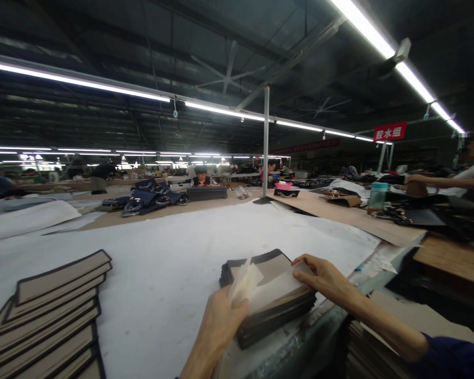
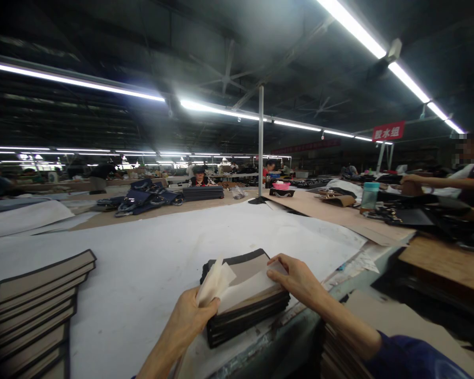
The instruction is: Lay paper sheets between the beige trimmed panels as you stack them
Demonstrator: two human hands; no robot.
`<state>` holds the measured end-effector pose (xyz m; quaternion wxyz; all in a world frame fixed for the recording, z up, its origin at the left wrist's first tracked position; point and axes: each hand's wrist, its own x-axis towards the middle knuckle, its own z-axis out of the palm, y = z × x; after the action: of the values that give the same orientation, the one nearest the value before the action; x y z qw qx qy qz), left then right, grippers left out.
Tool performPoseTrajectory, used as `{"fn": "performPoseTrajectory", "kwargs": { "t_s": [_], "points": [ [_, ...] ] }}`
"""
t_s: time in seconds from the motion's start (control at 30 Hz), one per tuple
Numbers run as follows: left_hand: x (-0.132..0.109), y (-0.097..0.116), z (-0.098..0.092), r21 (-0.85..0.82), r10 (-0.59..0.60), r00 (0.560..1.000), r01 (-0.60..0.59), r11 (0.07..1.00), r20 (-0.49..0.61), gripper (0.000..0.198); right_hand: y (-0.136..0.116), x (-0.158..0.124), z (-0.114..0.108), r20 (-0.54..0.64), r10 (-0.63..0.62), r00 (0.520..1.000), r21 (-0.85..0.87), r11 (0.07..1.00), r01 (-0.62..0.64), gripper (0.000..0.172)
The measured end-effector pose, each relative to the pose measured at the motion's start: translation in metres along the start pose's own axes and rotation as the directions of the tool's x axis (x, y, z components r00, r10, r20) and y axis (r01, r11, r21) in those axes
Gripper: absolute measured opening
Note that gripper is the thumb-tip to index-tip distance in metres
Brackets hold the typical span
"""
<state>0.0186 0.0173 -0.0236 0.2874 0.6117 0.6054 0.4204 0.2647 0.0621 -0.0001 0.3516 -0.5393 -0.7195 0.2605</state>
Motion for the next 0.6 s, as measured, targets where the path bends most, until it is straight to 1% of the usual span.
{"fn": "performPoseTrajectory", "kwargs": {
  "t_s": [0.07,0.13,0.23,0.33,0.43,0.53,0.6],
  "points": [
    [-0.001,0.001,-0.001,0.014,-0.024,1.000,0.023,1.000,0.020,0.010,-0.001,-0.001,0.000,-0.007,0.000,1.000,-0.010,1.000,0.000,0.026],
    [-0.002,0.002,-0.002,0.007,-0.040,0.997,0.040,0.999,0.068,0.008,-0.003,-0.003,0.000,-0.010,-0.001,1.000,-0.024,1.000,0.001,0.026],
    [-0.002,0.002,-0.003,-0.016,-0.033,0.994,0.035,0.999,0.106,0.006,-0.003,-0.004,0.000,-0.017,-0.006,1.000,-0.047,0.999,0.006,0.026],
    [-0.001,-0.002,-0.001,0.014,0.013,0.997,-0.014,1.000,0.076,0.006,0.000,-0.003,0.000,-0.021,-0.002,1.000,-0.059,0.998,0.001,0.026],
    [0.001,-0.007,0.002,0.059,0.053,0.996,-0.058,0.997,0.071,0.007,0.003,-0.002,-0.002,-0.036,-0.019,0.999,-0.028,0.999,0.018,0.025],
    [0.001,-0.007,0.003,0.062,0.045,0.997,-0.049,0.997,0.066,0.008,0.006,0.001,-0.006,-0.048,-0.023,0.999,0.017,1.000,0.024,0.024],
    [-0.001,-0.004,0.002,0.037,0.029,0.997,-0.031,0.999,0.066,0.008,0.009,0.003,-0.008,-0.056,-0.017,0.998,0.011,1.000,0.018,0.023]
  ]
}}
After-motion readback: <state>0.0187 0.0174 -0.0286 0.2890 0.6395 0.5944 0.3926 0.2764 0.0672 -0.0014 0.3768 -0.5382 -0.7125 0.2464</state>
